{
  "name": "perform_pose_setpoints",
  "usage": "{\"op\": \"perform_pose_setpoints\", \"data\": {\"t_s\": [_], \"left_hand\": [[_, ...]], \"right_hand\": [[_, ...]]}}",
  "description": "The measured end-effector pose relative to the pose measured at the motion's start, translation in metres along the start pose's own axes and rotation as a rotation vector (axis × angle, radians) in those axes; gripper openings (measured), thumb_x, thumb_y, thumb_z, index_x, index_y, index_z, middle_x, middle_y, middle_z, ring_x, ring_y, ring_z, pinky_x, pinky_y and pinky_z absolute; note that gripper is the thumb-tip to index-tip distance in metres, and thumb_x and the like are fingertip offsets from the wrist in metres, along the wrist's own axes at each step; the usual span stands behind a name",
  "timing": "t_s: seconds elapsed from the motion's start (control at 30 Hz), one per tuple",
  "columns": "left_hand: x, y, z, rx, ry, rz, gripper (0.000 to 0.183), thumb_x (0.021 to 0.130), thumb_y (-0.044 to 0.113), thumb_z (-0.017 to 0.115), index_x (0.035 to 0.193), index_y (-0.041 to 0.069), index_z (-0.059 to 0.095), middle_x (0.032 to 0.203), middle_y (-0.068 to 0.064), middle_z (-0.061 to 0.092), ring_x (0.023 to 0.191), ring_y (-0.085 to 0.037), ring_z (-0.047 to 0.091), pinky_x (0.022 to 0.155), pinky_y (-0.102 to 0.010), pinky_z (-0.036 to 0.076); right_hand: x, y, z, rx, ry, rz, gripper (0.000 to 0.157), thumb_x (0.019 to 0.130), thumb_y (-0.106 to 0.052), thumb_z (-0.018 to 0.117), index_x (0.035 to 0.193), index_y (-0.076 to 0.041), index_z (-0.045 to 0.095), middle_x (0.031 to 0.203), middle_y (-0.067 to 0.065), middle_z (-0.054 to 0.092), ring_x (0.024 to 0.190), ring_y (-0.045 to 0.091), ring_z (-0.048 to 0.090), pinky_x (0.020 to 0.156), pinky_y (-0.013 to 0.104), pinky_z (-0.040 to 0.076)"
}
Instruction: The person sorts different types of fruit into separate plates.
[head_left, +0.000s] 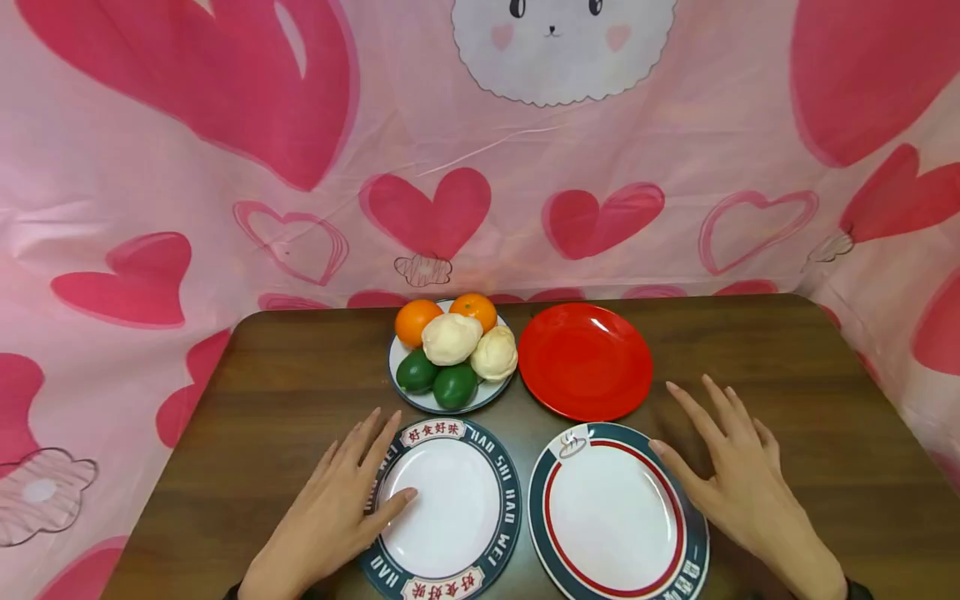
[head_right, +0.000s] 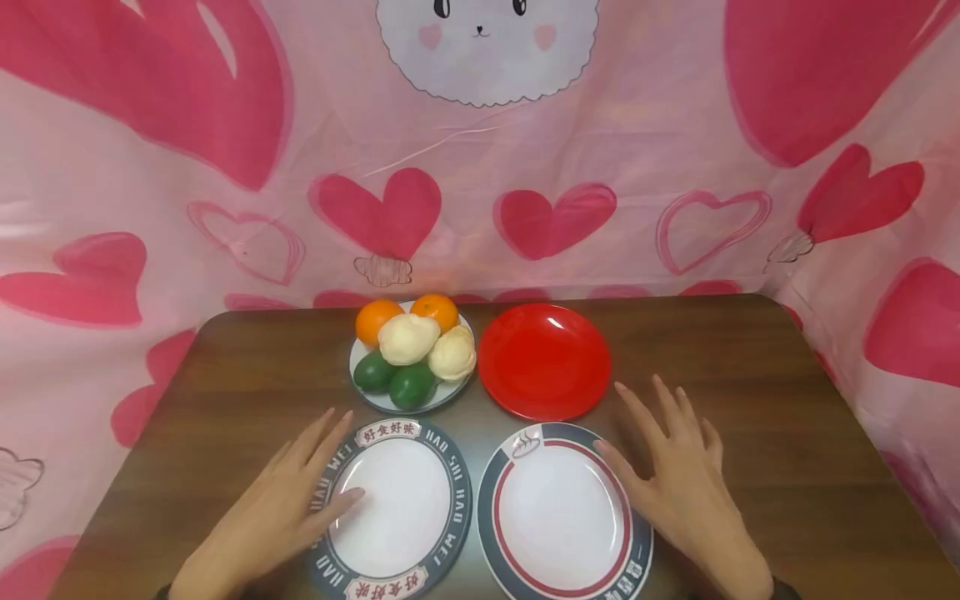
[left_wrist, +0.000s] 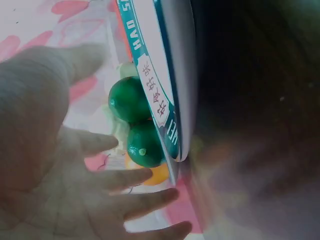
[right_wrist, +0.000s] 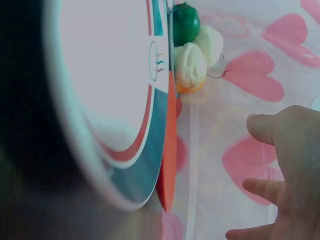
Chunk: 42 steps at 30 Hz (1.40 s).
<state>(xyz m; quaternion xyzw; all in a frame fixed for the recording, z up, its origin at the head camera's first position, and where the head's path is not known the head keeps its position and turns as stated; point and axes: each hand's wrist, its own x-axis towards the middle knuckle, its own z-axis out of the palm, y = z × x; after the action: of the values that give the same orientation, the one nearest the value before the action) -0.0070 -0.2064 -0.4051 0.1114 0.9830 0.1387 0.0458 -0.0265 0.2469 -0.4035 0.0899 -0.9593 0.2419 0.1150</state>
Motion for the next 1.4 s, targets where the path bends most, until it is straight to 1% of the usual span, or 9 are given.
{"op": "perform_pose_setpoints", "data": {"t_s": [0.13,0.27,0.33,0.5,0.63,0.77,0.87,1.13,1.4], "left_hand": [[-0.006,-0.001,-0.001,-0.078,-0.044,-0.13,0.093,0.082,0.067,0.059,0.158,0.032,0.017,0.149,-0.015,0.039,0.123,-0.035,0.052,0.096,-0.057,0.044],[-0.009,0.0,0.0,-0.228,-0.139,-0.278,0.096,0.081,0.068,0.06,0.158,0.029,0.018,0.135,-0.014,0.043,0.108,-0.027,0.053,0.085,-0.048,0.053],[-0.01,0.001,0.003,-0.287,-0.168,-0.313,0.097,0.081,0.068,0.06,0.158,0.027,0.018,0.131,-0.013,0.043,0.104,-0.025,0.052,0.085,-0.045,0.053],[-0.009,0.004,0.009,-0.35,-0.15,-0.313,0.088,0.087,0.055,0.062,0.157,0.022,0.02,0.131,-0.013,0.045,0.104,-0.023,0.051,0.091,-0.045,0.051],[-0.007,0.006,0.015,-0.383,-0.125,-0.301,0.082,0.091,0.04,0.063,0.158,0.02,0.02,0.133,-0.015,0.046,0.105,-0.023,0.052,0.093,-0.044,0.05],[-0.007,0.007,0.02,-0.412,-0.135,-0.31,0.08,0.092,0.032,0.063,0.158,0.018,0.019,0.133,-0.016,0.045,0.104,-0.022,0.051,0.092,-0.042,0.05],[-0.007,0.007,0.022,-0.417,-0.151,-0.325,0.081,0.092,0.031,0.062,0.158,0.018,0.017,0.133,-0.016,0.044,0.103,-0.022,0.051,0.091,-0.041,0.051],[-0.008,0.007,0.026,-0.41,-0.164,-0.345,0.082,0.092,0.031,0.063,0.158,0.019,0.016,0.129,-0.015,0.044,0.1,-0.021,0.053,0.086,-0.038,0.053],[-0.013,0.008,0.027,-0.416,-0.149,-0.347,0.081,0.092,0.031,0.062,0.158,0.02,0.015,0.129,-0.016,0.044,0.098,-0.022,0.054,0.085,-0.04,0.053]], "right_hand": [[0.009,-0.011,0.005,0.042,-0.004,-0.041,0.076,0.084,-0.046,0.07,0.152,-0.033,0.037,0.158,0.018,0.028,0.143,0.05,0.024,0.097,0.079,0.016],[0.029,-0.028,0.011,0.048,-0.02,-0.119,0.082,0.082,-0.045,0.071,0.154,-0.034,0.033,0.157,0.015,0.031,0.141,0.049,0.027,0.097,0.077,0.022],[0.044,-0.039,0.016,0.044,-0.016,-0.176,0.084,0.082,-0.047,0.071,0.154,-0.034,0.031,0.156,0.013,0.032,0.141,0.046,0.029,0.097,0.075,0.025],[0.09,-0.08,0.025,0.014,-0.03,-0.311,0.084,0.084,-0.057,0.063,0.156,-0.036,0.025,0.158,0.01,0.029,0.144,0.037,0.025,0.103,0.072,0.025],[0.124,-0.123,0.034,-0.046,-0.055,-0.437,0.082,0.086,-0.064,0.054,0.156,-0.037,0.022,0.161,0.01,0.024,0.146,0.036,0.022,0.105,0.07,0.026],[0.155,-0.156,0.055,-0.09,-0.061,-0.578,0.08,0.088,-0.066,0.047,0.157,-0.033,0.025,0.158,0.012,0.028,0.143,0.037,0.027,0.104,0.065,0.03],[0.172,-0.169,0.073,-0.101,-0.089,-0.61,0.081,0.087,-0.069,0.047,0.156,-0.033,0.026,0.155,0.012,0.032,0.14,0.035,0.03,0.104,0.062,0.032],[0.189,-0.181,0.113,-0.102,-0.178,-0.63,0.082,0.083,-0.073,0.049,0.153,-0.033,0.032,0.151,0.01,0.038,0.136,0.032,0.035,0.104,0.06,0.032],[0.189,-0.181,0.13,-0.125,-0.205,-0.675,0.077,0.085,-0.073,0.046,0.148,-0.03,0.04,0.143,0.01,0.044,0.129,0.031,0.041,0.1,0.054,0.034]]}}
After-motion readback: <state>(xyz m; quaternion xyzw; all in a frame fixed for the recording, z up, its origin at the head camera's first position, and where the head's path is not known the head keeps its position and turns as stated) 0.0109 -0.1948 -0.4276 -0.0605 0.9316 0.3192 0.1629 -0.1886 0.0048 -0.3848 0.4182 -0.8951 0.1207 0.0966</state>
